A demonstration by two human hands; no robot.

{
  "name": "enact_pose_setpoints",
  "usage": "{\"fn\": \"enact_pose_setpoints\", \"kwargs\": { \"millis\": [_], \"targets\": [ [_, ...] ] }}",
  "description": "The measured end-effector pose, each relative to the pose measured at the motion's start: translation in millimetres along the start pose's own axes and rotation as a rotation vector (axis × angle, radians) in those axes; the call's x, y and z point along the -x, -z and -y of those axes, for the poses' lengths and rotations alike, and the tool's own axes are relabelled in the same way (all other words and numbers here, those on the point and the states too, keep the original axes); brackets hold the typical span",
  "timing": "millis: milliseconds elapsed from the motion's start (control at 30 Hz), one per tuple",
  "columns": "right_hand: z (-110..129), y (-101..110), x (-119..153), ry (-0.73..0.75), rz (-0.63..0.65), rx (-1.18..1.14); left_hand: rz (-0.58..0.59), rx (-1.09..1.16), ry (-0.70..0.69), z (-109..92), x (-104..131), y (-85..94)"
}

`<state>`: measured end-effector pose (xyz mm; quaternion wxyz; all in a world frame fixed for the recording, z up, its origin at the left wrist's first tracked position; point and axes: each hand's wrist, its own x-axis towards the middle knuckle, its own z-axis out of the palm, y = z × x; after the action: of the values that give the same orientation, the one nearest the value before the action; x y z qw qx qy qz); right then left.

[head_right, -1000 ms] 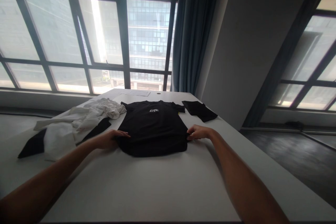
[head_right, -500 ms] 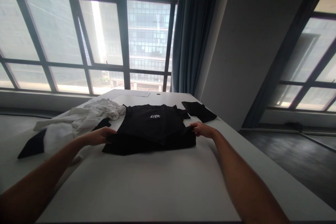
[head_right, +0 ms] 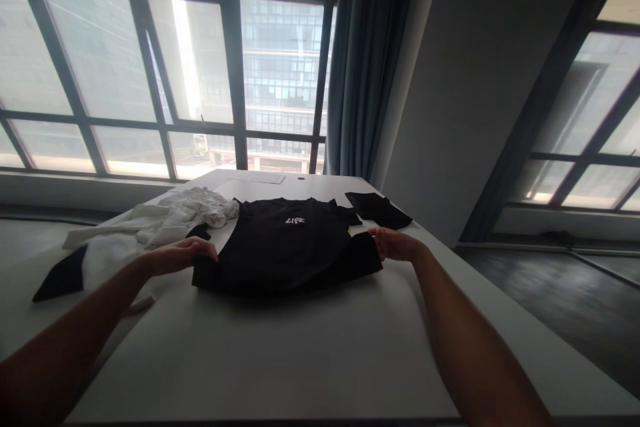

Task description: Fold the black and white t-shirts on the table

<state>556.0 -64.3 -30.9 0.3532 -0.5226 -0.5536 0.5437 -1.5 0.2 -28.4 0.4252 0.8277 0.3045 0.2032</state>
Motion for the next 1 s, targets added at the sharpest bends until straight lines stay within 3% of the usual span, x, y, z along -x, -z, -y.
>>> {"fn": "enact_pose_setpoints", "kwargs": {
  "millis": [100,200,300,367,500,567,633,700,800,900,1000],
  "targets": [
    [-3,2,-3,-0.018,0.037,0.068,0.175,0.263,0.018,-5,-4,-2.5],
    [-4,-1,-7,-0.012,-0.050,0.134,0.059,0.247,0.067,0,-12,-7.5],
    [-2,-11,-13,-0.058,-0.106,0.240,-0.081,-0.023,0.104,10,-24,-16.8],
    [3,-21,-15,-0.104,-0.024,0.289,-0.110,-0.220,0.054,15,-31,-25.4],
    [21,-39,-13,-0.222,0.321,0.310,-0.071,-0.455,-0.074,20,-41,-42.2],
    [30,-45,-11,-0.274,0.501,0.312,-0.064,-0.544,-0.088,26,-46,-45.5],
    [34,-46,-10,-0.269,0.567,0.319,-0.083,-0.631,-0.071,33,-54,-42.3],
    [32,-44,-12,-0.215,0.449,0.347,-0.126,-0.719,0.007,43,-68,-32.0],
    [16,-38,-22,-0.125,0.078,0.476,-0.186,-0.836,0.203,61,-99,-7.0],
    [-6,-30,-34,-0.064,-0.248,0.677,-0.256,-0.811,0.425,80,-137,21.4],
    [-20,-26,-42,0.002,-0.410,0.901,-0.405,-0.717,0.537,97,-171,45.4]
  ]
}}
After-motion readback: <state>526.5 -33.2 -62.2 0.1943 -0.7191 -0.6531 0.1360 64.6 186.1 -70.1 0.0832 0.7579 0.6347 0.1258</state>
